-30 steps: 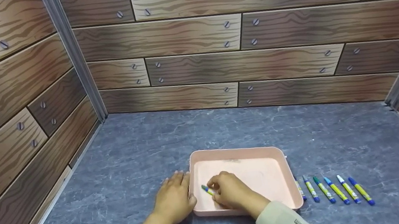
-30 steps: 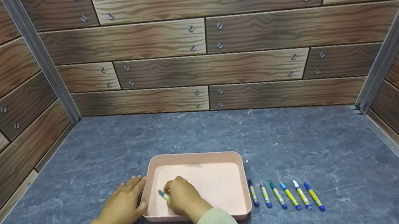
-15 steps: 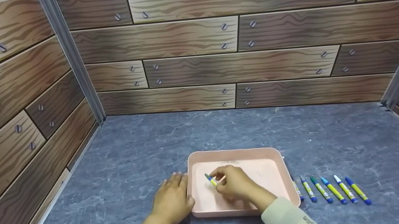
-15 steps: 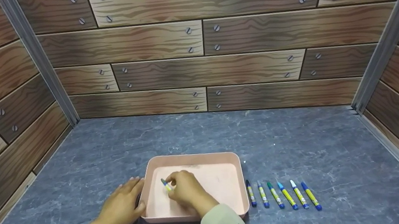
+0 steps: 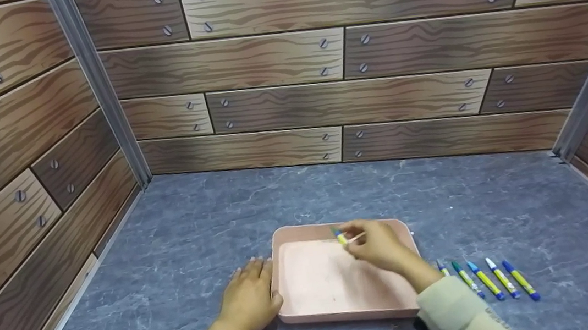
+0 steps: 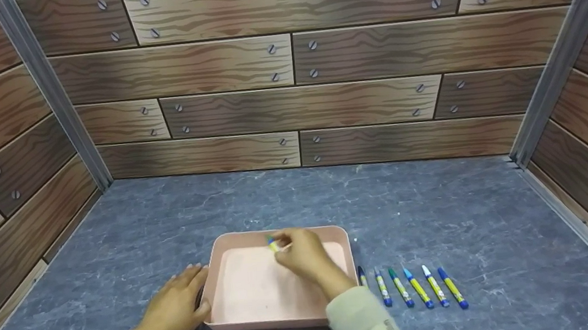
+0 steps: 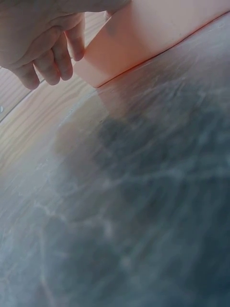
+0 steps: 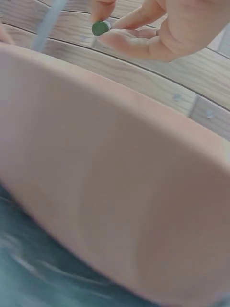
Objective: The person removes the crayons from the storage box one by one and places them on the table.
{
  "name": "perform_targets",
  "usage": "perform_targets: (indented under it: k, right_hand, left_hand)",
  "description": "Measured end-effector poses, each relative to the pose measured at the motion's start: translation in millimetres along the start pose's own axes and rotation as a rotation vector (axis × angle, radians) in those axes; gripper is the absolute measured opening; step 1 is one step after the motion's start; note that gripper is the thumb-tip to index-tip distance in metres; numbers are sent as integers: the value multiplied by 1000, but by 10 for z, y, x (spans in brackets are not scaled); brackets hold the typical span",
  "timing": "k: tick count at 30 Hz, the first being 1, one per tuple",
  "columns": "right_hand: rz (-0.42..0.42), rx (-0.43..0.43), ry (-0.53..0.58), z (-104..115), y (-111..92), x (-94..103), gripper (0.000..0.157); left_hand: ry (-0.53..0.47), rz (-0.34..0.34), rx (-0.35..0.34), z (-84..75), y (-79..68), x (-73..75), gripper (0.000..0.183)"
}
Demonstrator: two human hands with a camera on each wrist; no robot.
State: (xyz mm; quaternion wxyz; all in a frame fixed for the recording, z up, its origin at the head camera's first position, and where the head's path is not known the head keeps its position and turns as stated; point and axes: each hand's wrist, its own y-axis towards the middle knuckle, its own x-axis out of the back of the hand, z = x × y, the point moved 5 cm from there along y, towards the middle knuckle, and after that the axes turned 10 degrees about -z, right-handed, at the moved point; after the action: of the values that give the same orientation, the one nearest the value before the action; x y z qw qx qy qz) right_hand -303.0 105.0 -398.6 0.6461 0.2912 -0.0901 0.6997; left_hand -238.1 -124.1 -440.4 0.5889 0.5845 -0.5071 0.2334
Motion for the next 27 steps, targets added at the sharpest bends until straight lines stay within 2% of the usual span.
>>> perform_targets:
  k: [3, 8, 17, 27]
  right_hand:
    - [-41, -32, 12, -93, 9, 223, 36]
    - [-110, -64, -35, -282, -16, 595, 38]
    - [-145, -99, -192, -653, -167, 1109, 41]
    - [-186, -142, -261, -1053, -416, 1650, 43]
  left_hand:
    - [-9, -2, -1, -11, -3, 15, 56]
    - [-22, -7, 3, -7, -1, 22, 56]
    - [-14, 9, 9, 2, -9, -15, 57]
    - [-17, 11, 16, -6, -13, 4, 57]
